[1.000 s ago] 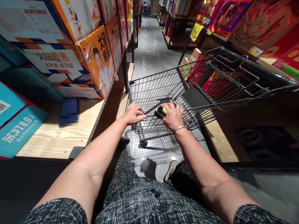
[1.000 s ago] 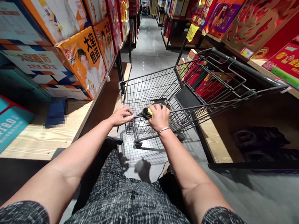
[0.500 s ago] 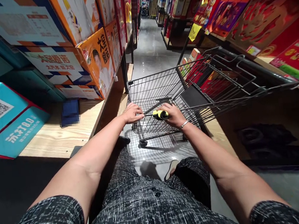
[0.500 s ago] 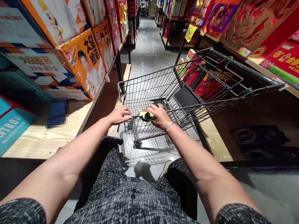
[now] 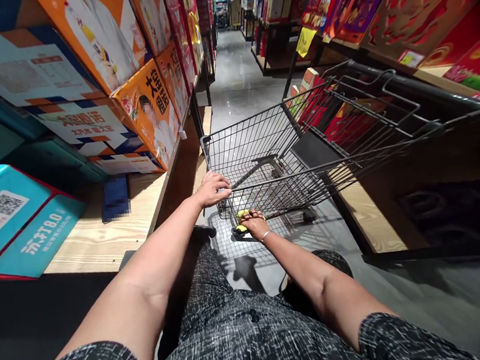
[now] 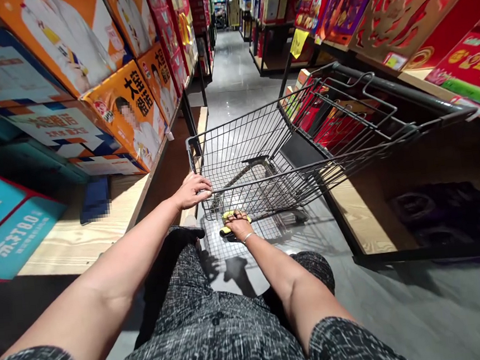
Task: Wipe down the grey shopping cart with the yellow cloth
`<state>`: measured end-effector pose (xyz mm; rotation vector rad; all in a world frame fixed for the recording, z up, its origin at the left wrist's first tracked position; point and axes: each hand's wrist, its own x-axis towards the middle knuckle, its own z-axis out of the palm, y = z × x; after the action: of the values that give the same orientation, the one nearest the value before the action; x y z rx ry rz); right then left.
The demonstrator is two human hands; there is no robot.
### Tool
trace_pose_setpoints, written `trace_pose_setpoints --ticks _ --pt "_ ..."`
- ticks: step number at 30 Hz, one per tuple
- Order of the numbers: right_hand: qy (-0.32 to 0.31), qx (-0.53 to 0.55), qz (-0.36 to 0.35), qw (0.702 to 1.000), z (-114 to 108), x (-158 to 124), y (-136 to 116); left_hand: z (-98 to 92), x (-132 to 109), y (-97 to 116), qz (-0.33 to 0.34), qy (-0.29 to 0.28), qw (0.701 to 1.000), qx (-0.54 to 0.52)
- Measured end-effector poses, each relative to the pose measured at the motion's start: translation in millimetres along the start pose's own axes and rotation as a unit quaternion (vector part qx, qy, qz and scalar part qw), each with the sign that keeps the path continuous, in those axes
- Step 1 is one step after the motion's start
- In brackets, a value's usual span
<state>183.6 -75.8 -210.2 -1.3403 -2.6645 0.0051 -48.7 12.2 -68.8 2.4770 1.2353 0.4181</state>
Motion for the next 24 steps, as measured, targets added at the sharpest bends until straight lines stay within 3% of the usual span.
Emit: trace_pose_setpoints --ticks 2,5,9,12,15,18,20,22,24 --pt "0.007 -0.005 0.003 1.0 -13.2 0.4 9.5 -2.1 0.3 -1.1 0.005 -0.003 1.0 0.001" --pt "0.037 -0.015 0.018 0.999 -51.4 -0.8 32.8 -7.5 -0.2 -3.5 0.013 -0.018 1.0 0.004" --pt "0.167 -0.024 0.078 0.983 -115.8 -7.4 75.3 -13.3 -3.4 4.7 -0.005 -0.04 0.998 0.048" --pt "0.244 -0.019 0.144 0.959 -147.6 -5.1 91.3 -9.4 -4.5 30.3 -0.021 -0.022 0.994 0.106" --pt "0.233 0.002 0.165 0.958 -153.6 10.5 72.6 2.8 -1.7 64.5 -0.028 -0.029 0.991 0.129" --pt "0.184 0.019 0.1 0.978 -145.8 33.3 32.3 15.1 1.1 88.0 -0.099 -0.028 0.984 0.144" --pt "0.17 0.014 0.06 0.984 -142.3 45.1 13.3 18.3 1.1 92.0 -0.132 -0.023 0.978 0.158" --pt "0.163 0.002 0.034 0.986 -142.9 48.5 13.1 17.3 -0.1 87.9 -0.129 -0.019 0.977 0.166" --pt "0.157 -0.01 0.021 0.987 -147.3 41.6 34.3 14.7 -2.0 79.2 -0.11 -0.013 0.981 0.16"
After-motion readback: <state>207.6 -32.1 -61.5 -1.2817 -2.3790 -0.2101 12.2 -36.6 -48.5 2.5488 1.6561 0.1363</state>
